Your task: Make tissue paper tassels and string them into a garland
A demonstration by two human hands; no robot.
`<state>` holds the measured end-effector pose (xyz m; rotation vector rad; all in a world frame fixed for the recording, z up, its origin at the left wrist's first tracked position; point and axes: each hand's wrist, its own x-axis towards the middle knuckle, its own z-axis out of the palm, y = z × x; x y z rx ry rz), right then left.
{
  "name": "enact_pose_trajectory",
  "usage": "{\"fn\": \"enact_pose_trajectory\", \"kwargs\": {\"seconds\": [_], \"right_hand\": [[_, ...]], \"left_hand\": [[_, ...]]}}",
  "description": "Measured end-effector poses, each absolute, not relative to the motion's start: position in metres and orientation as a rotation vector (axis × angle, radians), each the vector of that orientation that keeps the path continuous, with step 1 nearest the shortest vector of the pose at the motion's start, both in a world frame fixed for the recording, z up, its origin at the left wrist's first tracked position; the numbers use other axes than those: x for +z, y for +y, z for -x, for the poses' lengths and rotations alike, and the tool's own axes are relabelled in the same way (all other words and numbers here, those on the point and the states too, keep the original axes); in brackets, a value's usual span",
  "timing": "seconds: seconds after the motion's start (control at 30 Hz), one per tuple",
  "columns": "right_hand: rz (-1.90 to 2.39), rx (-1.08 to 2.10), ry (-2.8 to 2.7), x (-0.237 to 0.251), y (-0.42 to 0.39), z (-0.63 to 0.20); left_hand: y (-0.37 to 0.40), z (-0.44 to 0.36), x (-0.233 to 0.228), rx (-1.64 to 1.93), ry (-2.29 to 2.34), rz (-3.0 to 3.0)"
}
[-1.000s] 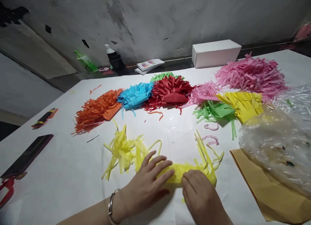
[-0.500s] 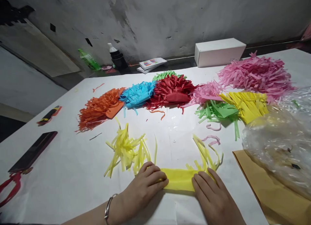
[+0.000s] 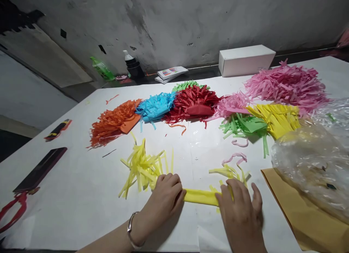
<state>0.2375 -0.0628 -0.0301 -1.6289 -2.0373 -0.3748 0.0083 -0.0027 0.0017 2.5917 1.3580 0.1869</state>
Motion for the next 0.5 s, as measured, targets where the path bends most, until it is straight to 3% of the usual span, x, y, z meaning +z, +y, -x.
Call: {"fn": "enact_pose_trajectory", "kwargs": {"seconds": [0.17,0.33,0.5], "right_hand": [[1.228,-0.143,-2.141,-0.032,-0.063,-0.221],[1.227,-0.018,-2.078,-0.029,-0.061,-0.217],[1.228,-0.043,-2.088,-0.028,-0.056,-0.199]], "left_hand": [[-0.003,-0.007,0.003,0.224,1.346,-2.576],[-0.011,-0.004,0.005,0.516,1.074,-2.733],[-0.012,-0.006,-0.003,0.538,0.908,-2.739]]}}
